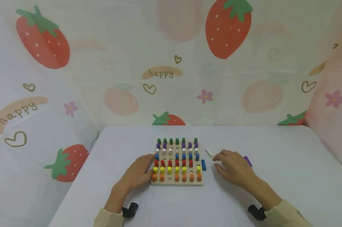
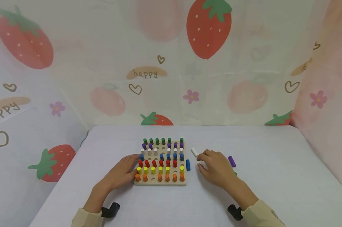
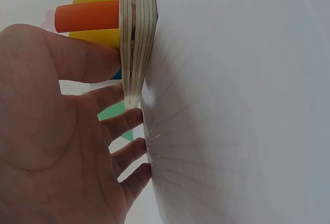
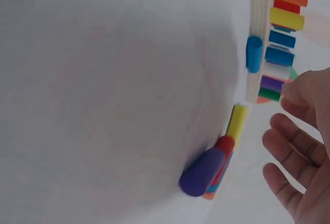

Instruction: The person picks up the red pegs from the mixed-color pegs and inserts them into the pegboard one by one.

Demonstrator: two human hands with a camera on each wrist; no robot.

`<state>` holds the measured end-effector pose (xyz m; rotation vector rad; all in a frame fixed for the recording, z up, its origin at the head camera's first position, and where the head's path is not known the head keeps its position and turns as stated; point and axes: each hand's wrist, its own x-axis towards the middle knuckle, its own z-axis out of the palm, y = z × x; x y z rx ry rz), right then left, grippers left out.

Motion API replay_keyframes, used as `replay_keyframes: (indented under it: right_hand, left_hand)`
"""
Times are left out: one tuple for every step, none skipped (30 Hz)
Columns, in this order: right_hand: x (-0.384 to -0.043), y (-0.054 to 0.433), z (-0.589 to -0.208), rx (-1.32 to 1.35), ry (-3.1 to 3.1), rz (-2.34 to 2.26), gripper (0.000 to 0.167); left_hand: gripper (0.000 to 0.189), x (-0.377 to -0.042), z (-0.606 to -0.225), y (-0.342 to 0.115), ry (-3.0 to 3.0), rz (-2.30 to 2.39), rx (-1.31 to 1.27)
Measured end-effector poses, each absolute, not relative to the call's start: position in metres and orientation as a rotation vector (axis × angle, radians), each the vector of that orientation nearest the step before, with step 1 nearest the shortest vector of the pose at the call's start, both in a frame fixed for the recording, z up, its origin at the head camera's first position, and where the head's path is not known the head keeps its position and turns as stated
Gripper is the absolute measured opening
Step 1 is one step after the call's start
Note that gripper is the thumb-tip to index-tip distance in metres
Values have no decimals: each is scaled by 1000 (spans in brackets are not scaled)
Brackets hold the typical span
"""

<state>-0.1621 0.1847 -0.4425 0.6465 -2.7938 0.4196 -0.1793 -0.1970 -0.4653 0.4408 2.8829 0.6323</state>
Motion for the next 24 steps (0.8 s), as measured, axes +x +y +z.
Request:
replay_keyframes:
  right_hand:
    - [-162,187,-443,642,-2796,417,19]
    - [-161,189,-443,634,-2801,416,19]
    - [-161,191,-444,623,-2808,414,19]
    - [-161,193,-444,616,-2809,417,19]
    - [-160,195,-445,606,-2813,418,19]
    - [-160,197,-445,594,-2819,421,20]
    - [-159,200,-445,587,-2821,421,20]
    - [-159,202,-445,579,-2822,421,21]
    - [-159,205,-445,574,-2824,423,21]
    - [-158,208,-445,569,-2825,429,21]
    - [-158,210,-445,561,-2829,431,22]
    - [-157,212,-444,558,-2831,433,23]
    - [-157,215,-444,554,-2832,432,24]
    - [-157,217,-444,549,-2836,432,25]
    - [-156,218,-444,542,-2844,432,25]
    - [-156,220,-444,534,-2850,429,26]
    - [-155,221,-444,527,-2856,425,26]
    - [-155,222,-444,519,-2863,417,26]
    - [-154,223,-445,511,-2870,411,25]
    - [-154,224,-445,505,-2877,406,24]
    - [-153,225,-446,501,-2882,401,23]
    - [-152,226,-447,499,-2880,394,23]
    - [-152,227,-448,498,-2876,392,22]
    - [-152,227,-448,496,-2869,389,21]
  left_hand:
    - [65,-179,-466,-197,2883,631,440]
    - [65,-179,-466,-198,2883,630,440]
    - [65,-179,-467,-198,2883,628,442]
    - [65,-179,-467,-198,2882,628,443]
    - [65,-179,-467,-198,2881,628,445]
    - [65,-179,-468,-198,2880,628,447]
    - [65,-179,-468,-198,2879,629,448]
    - [65,-179,-468,-198,2877,631,448]
    - [65,-179,-468,-198,2876,632,450]
    - [65,-179,-467,-198,2873,632,446]
    - [65,-179,-467,-198,2872,634,443]
    - [65,-179,-467,-198,2872,634,441]
    - [65,-180,-466,-197,2874,633,439]
    - [65,-180,-466,-197,2875,633,438]
    - [65,-180,-465,-197,2877,632,436]
    - [65,-181,-465,-197,2879,631,434]
    - [65,-181,-465,-197,2882,631,436]
    - [65,-181,-465,-197,2883,630,436]
    - [64,-181,-465,-197,2883,632,436]
    - [64,-181,-465,-197,2881,632,436]
    - [64,-181,-465,-197,2878,633,436]
    - [65,-180,-465,-197,2877,633,436]
    - [65,-180,-465,-197,2875,634,435]
    - [65,-180,-465,-197,2875,635,435]
